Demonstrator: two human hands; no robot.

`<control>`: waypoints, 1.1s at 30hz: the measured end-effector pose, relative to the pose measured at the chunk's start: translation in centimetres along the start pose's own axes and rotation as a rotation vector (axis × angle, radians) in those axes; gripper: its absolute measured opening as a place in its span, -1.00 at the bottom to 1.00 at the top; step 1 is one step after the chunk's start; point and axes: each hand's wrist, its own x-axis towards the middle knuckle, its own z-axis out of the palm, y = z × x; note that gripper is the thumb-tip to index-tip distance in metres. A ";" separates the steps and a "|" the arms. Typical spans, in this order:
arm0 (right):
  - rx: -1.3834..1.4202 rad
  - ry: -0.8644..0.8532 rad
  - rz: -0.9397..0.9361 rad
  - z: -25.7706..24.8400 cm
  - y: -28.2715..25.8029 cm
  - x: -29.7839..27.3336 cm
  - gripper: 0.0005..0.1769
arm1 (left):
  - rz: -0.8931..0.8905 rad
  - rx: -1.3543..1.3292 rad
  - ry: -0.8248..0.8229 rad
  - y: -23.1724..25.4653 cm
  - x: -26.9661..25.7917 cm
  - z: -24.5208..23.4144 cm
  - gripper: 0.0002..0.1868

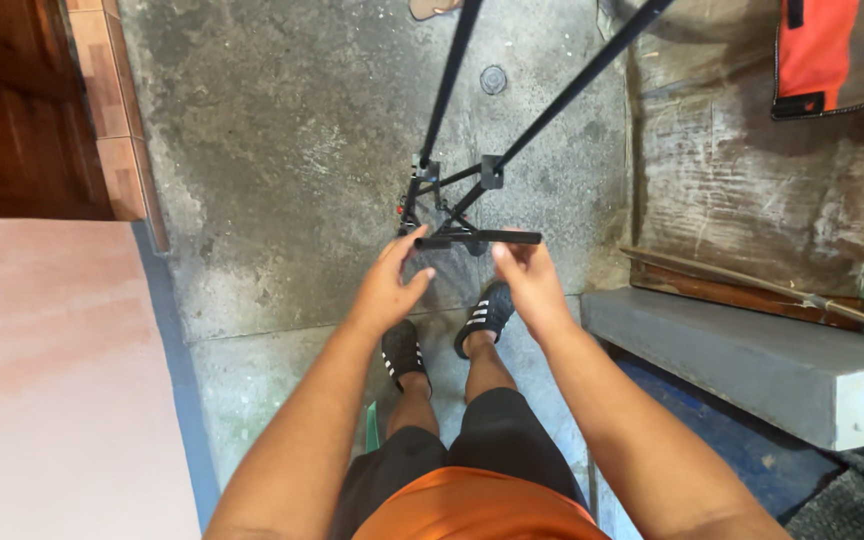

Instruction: The person assembles a portable camping chair by unfolding the fabric, inserting metal poles into sleeves, and attaching the fabric to the frame. They then place a red dustpan on the chair seat and continue adjusting the frame and fabric.

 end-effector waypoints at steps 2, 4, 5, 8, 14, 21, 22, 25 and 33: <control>-0.277 -0.051 -0.049 -0.2 1.2 -1.0 -0.44 | -0.083 0.005 0.111 -1.5 -0.6 0.7 -0.38; -0.331 -0.241 0.149 0.0 2.2 -2.8 -0.35 | -0.166 -0.048 0.223 -2.7 -1.9 0.7 -0.44; -0.357 -0.335 0.249 0.3 2.5 -3.5 -0.30 | -0.201 -0.106 0.275 -3.1 -2.5 0.6 -0.46; -0.204 -0.281 0.098 3.2 3.1 -4.1 -0.14 | -0.166 -0.180 0.350 -3.6 -2.6 -0.5 -0.50; -0.157 0.103 0.024 11.4 4.7 2.4 -0.58 | -0.067 -0.073 0.391 -1.6 2.1 -3.3 -0.49; -0.100 -0.194 -0.040 3.3 6.3 3.2 -0.59 | -0.002 0.243 0.227 3.2 8.9 -1.4 -0.19; -0.094 -0.242 -0.020 1.6 6.5 2.4 -0.58 | 0.114 0.272 0.169 3.6 10.0 -0.8 -0.18; -0.005 -0.222 0.021 -1.6 6.6 3.5 -0.56 | 0.303 0.285 -0.094 4.8 14.9 1.4 -0.31; -0.137 0.174 -0.097 -7.4 0.9 4.4 -0.48 | 0.191 0.352 -0.242 9.8 20.8 3.1 -0.77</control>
